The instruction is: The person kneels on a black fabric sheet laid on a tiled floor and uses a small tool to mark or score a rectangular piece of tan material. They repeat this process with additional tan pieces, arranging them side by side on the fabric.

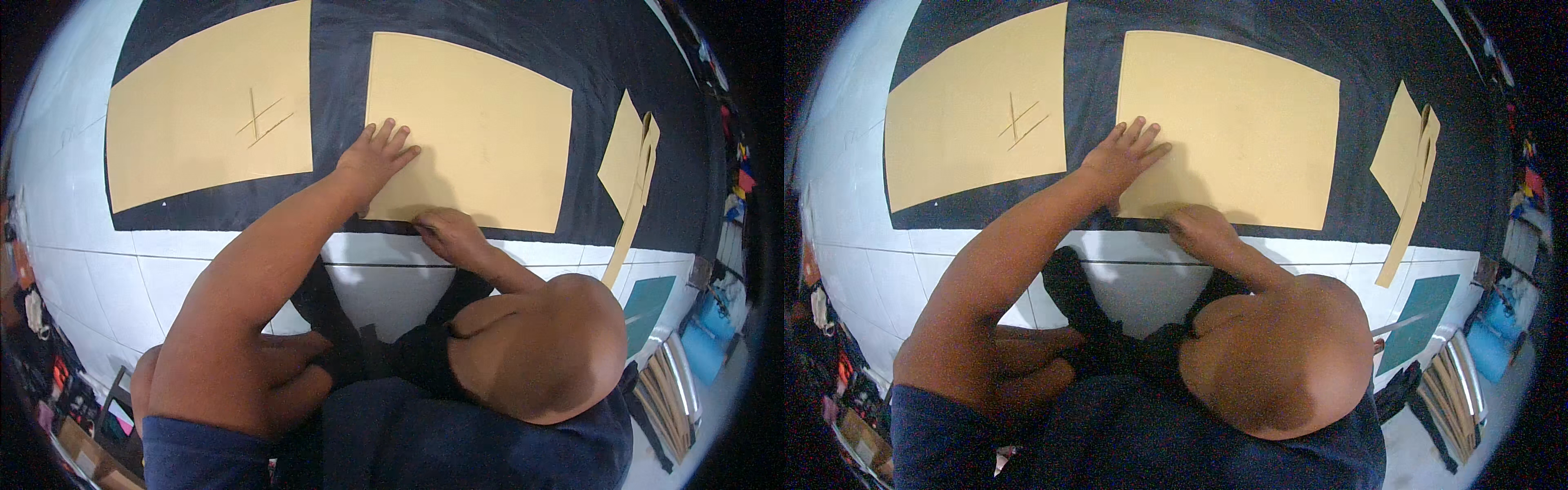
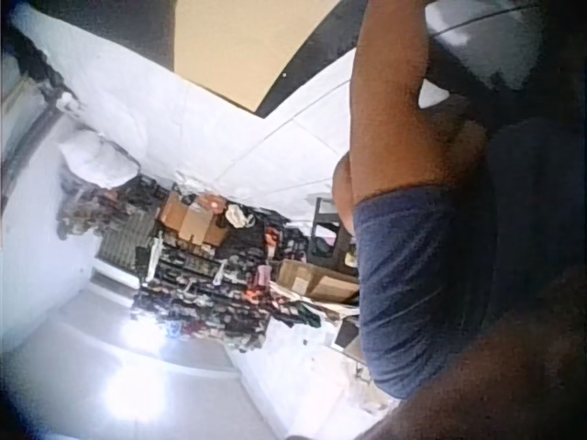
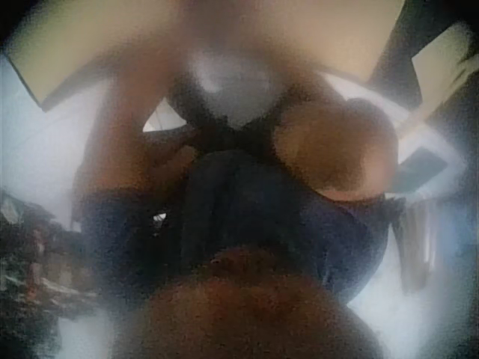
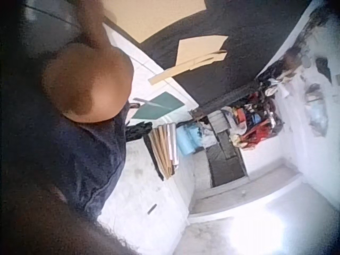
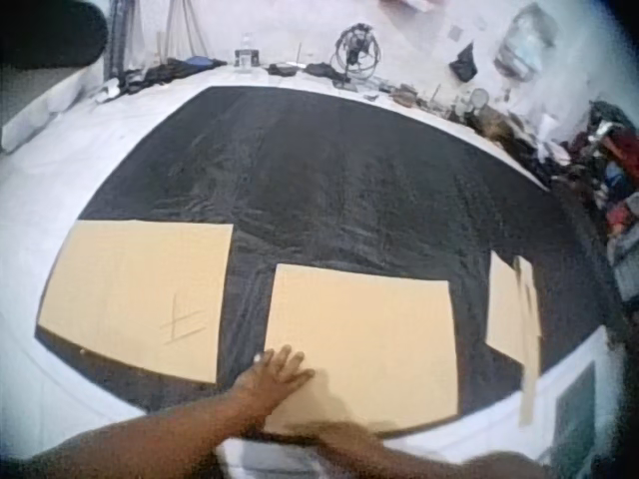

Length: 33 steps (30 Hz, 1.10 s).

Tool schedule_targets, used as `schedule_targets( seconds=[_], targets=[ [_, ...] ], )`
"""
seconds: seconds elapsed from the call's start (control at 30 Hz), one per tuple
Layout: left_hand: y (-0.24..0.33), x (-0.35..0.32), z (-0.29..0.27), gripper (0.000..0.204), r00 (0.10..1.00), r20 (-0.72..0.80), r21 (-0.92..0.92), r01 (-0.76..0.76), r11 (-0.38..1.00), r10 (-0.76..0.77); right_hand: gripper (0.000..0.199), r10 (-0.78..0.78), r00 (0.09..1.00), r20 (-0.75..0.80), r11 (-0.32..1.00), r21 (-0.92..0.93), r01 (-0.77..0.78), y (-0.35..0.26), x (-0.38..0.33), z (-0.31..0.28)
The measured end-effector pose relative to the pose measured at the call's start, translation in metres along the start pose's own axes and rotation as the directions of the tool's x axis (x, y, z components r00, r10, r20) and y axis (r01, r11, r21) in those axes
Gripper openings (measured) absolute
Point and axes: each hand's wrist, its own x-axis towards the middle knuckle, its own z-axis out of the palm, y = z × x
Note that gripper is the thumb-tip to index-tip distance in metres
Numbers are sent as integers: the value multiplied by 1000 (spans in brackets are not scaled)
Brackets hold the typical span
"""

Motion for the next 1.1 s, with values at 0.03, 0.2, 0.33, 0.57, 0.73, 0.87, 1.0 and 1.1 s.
schedule_targets(
  seconds=[0.03, 0.2, 0.33, 0.57, 0.73, 0.87, 1.0, 1.1],
  targets=[
    [0, 2, -2, 150, 1000, -18, -10, -20, 1000, 20, 26, -35, 999, -1, 999, -4, 35, 1, 5, 6],
    [3, 3, -4, 147, 1000, 5, 5, 6, 1000, -6, 25, -43, 999, 28, 999, -8, 43, -8, 22, 9],
    [1, -2, -3, 146, 1000, 12, 3, 13, 1000, -13, 17, 11, 997, -75, 999, -36, -13, -10, -6, -18],
    [2, -1, 1, 147, 999, -41, -17, -3, 1000, 3, 16, 366, 929, -50, 930, 70, -362, 13, -55, -36],
    [4, 3, -8, 147, 1000, 20, 60, -7, 998, 5, 17, 240, 957, -161, 970, 88, -228, 7, -42, -21],
    [6, 2, -7, 148, 1000, 13, 71, 4, 997, -4, 18, 154, 973, -174, 985, 103, -137, 3, -26, -11],
    [5, 1, -7, 148, 1000, 14, 69, 4, 998, -5, 17, 233, 957, -171, 972, 44, -229, 11, -47, -20],
    [6, 2, -10, 148, 1000, 7, 57, -4, 998, 4, 16, 391, 904, -174, 920, 97, -379, 21, -78, -42]
  ],
)
